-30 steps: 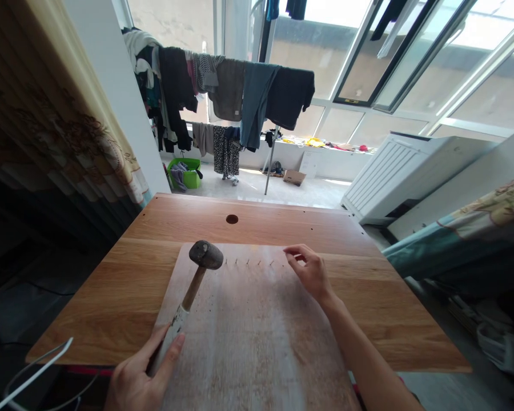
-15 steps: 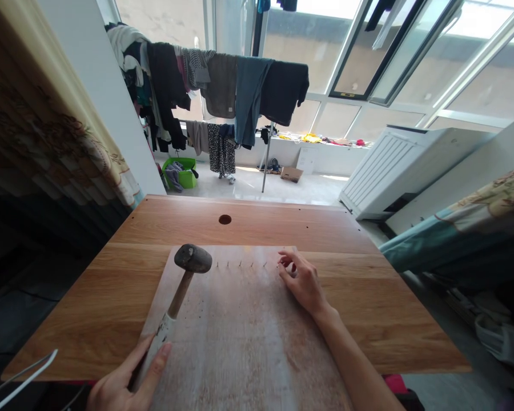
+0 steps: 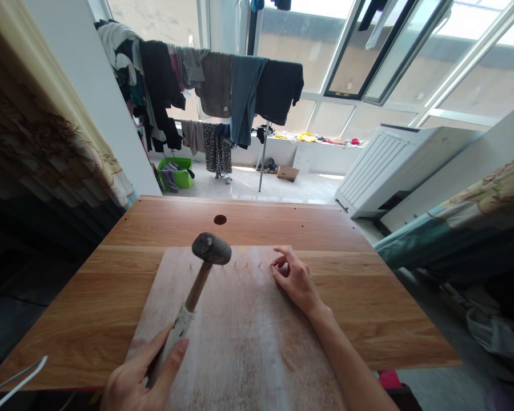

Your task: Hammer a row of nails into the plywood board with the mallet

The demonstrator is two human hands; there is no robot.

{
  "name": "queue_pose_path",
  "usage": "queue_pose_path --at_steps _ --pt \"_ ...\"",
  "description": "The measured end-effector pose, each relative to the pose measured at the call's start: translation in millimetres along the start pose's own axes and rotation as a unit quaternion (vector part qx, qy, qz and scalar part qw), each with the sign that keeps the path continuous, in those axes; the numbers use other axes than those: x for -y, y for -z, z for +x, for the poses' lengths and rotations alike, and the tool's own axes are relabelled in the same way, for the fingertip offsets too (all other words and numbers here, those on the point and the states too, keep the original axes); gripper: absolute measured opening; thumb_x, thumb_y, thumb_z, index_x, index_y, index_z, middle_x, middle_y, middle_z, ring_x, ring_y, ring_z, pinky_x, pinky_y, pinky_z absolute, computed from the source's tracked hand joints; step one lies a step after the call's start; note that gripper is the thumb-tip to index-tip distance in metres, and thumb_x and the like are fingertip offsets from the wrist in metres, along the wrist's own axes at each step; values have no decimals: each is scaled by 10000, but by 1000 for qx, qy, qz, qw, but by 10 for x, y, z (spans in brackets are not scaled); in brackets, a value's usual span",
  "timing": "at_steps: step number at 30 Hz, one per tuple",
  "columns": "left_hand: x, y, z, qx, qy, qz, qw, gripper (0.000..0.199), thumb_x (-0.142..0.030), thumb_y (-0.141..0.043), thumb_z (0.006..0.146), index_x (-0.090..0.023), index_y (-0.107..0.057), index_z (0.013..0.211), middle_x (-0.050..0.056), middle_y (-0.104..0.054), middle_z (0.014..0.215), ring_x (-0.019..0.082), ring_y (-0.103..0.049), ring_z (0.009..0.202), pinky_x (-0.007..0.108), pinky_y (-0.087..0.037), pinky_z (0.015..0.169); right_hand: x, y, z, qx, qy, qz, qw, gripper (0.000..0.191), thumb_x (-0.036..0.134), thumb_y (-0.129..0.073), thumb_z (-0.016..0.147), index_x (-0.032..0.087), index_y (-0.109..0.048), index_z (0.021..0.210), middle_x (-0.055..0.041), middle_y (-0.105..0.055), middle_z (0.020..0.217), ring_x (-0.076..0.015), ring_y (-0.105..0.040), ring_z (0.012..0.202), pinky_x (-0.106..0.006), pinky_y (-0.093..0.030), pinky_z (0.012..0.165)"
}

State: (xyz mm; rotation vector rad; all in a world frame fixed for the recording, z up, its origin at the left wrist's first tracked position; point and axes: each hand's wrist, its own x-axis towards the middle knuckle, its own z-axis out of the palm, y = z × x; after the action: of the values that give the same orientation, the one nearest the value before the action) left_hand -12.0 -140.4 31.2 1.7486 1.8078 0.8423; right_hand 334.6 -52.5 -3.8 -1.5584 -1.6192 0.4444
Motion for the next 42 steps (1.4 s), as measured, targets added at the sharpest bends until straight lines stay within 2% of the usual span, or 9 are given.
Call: queue_pose_path --at_steps 3,6,9,13,20,26,31,37,42 --pt "-260 -105 117 25 -78 -21 996 423 -601 -660 860 -264 -812 1065 -25 -812 763 153 -732 566 173 -543 469 -13 2 14 -3 -18 9 1000 436 216 -633 827 205 -608 1263 -3 -736 858 -150 -643 664 -293 -549 721" --pt "-490 -217 180 51 -123 -40 990 369 -536 -638 905 -251 -809 1064 -10 -829 864 170 -780 713 170 -584 571 -40 2 32 -3 -31 21 999 421 233 -651 829 208 -612 1248 10 -744 817 -152 -664 666 -297 -551 726" --pt "-646 -275 206 88 -135 -41 986 346 -491 -620 934 -241 -791 1102 -12 -827 889 171 -783 769 176 -595 649 -65 0 43 -4 -36 32 999 409 245 -663 829 210 -620 1234 10 -746 810 -162 -683 701 -308 -551 750" --pt "-758 -291 249 121 -137 -28 983 333 -479 -582 964 -240 -777 1090 -29 -791 789 150 -756 700 175 -570 621 -71 -4 44 -5 -41 50 998 451 265 -660 832 197 -599 1274 4 -746 809 -170 -698 722 -307 -554 747" --pt "-813 -380 296 100 -185 59 976 319 -449 -540 992 -259 -752 1137 26 -818 914 192 -779 743 229 -587 669 -84 -29 56 -8 -52 46 998 501 243 -664 805 192 -580 1296 11 -730 785 -172 -687 698 -280 -538 695" --pt "-833 -470 264 97 -213 130 963 267 -394 -545 997 -291 -742 1144 7 -816 862 200 -783 716 225 -558 588 -97 -15 65 -6 -52 31 998 514 180 -654 745 192 -606 1257 15 -688 734 -187 -665 688 -263 -515 646" --pt "-836 -482 248 95 -232 125 960 281 -401 -521 1008 -288 -729 1158 9 -816 876 197 -782 720 230 -555 587 -78 7 56 -13 -51 26 998 538 146 -653 702 222 -628 1234 -9 -712 793 -217 -682 743 -278 -518 658" --pt "-818 -469 268 84 -214 114 967 280 -402 -547 992 -277 -755 1130 16 -816 838 199 -782 702 226 -569 599 -86 -13 53 -11 -51 21 998 478 214 -649 765 212 -603 1241 16 -691 748 -191 -662 695 -271 -511 661" --pt "-829 -443 260 84 -209 98 969 289 -407 -546 989 -276 -764 1125 21 -823 869 197 -788 724 213 -575 606 -111 -28 44 -11 -53 15 998 481 201 -655 761 206 -604 1239 29 -680 736 -175 -653 675 -263 -503 658"
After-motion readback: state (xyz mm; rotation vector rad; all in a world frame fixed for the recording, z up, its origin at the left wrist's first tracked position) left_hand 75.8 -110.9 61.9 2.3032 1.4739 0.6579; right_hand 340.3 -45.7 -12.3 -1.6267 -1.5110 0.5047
